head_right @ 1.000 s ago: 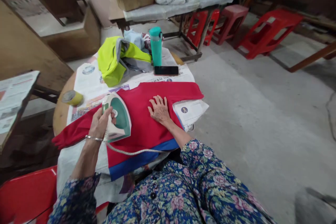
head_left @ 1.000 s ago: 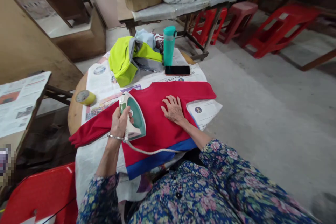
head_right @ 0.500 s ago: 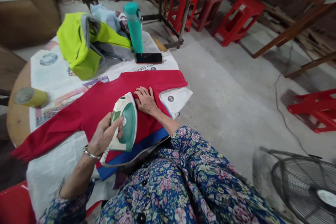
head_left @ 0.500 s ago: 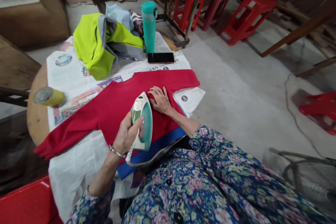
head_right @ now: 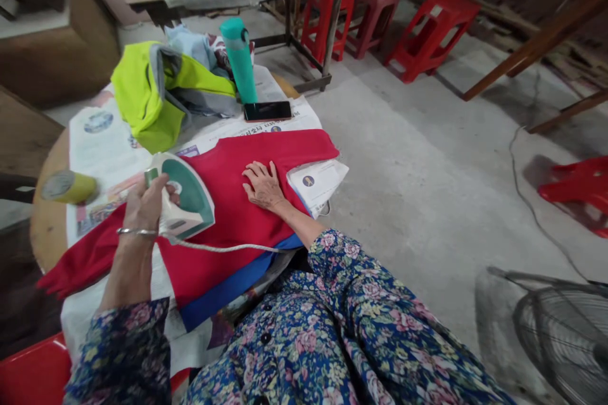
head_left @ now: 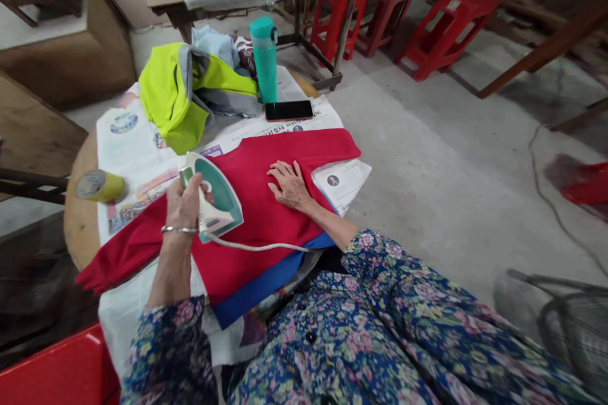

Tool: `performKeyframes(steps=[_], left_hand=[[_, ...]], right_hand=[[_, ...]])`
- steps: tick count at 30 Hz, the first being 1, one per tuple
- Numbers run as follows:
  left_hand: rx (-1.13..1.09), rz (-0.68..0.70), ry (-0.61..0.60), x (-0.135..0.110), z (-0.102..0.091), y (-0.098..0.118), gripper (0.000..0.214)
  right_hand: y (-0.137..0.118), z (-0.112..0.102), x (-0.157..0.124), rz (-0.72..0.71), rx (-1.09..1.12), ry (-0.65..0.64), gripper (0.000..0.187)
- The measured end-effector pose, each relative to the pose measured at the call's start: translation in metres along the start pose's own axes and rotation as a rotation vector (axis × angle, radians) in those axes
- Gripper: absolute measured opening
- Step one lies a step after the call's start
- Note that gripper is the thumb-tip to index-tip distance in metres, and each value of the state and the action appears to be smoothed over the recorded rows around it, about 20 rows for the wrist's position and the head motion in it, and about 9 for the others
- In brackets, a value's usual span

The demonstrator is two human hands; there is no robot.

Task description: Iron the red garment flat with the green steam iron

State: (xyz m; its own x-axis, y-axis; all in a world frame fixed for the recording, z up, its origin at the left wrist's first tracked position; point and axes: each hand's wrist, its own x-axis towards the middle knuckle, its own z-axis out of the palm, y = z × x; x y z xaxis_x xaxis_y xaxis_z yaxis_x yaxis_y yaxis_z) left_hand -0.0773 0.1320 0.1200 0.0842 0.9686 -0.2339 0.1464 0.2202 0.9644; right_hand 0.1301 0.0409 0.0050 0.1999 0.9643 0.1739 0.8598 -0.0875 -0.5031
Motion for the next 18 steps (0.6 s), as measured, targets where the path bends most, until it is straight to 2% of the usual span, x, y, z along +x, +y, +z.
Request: performKeyframes(steps=[3, 5, 7, 10, 13, 18], left_hand=[[0.087, -0.023, -0.003, -0.030, -0.024, -0.006, 0.031], [0.131, -0.016, -0.083, -0.048, -0.033, -0.011, 0.035], [0.174, -0.001, -0.185, -0.059, -0.034, -0.015, 0.038], [0.211, 0.033, -0.355, -0.056, -0.022, -0.020, 0.040], [0.194, 0.063, -0.493, -0.037, -0.001, -0.017, 0.043], [0.179, 0.013, -0.577, 0.001, 0.036, 0.011, 0.038]], right_hand=[[0.000, 0.001, 0.000, -0.008, 0.006, 0.004, 0.038], [0.001, 0.002, 0.000, -0.008, 0.004, 0.001, 0.039], [0.001, 0.002, -0.001, -0.005, 0.004, 0.003, 0.039], [0.003, 0.003, -0.001, 0.010, 0.012, 0.009, 0.041], [0.004, 0.004, -0.002, 0.022, 0.023, 0.013, 0.041], [0.006, 0.003, -0.004, 0.001, 0.029, 0.009, 0.035]])
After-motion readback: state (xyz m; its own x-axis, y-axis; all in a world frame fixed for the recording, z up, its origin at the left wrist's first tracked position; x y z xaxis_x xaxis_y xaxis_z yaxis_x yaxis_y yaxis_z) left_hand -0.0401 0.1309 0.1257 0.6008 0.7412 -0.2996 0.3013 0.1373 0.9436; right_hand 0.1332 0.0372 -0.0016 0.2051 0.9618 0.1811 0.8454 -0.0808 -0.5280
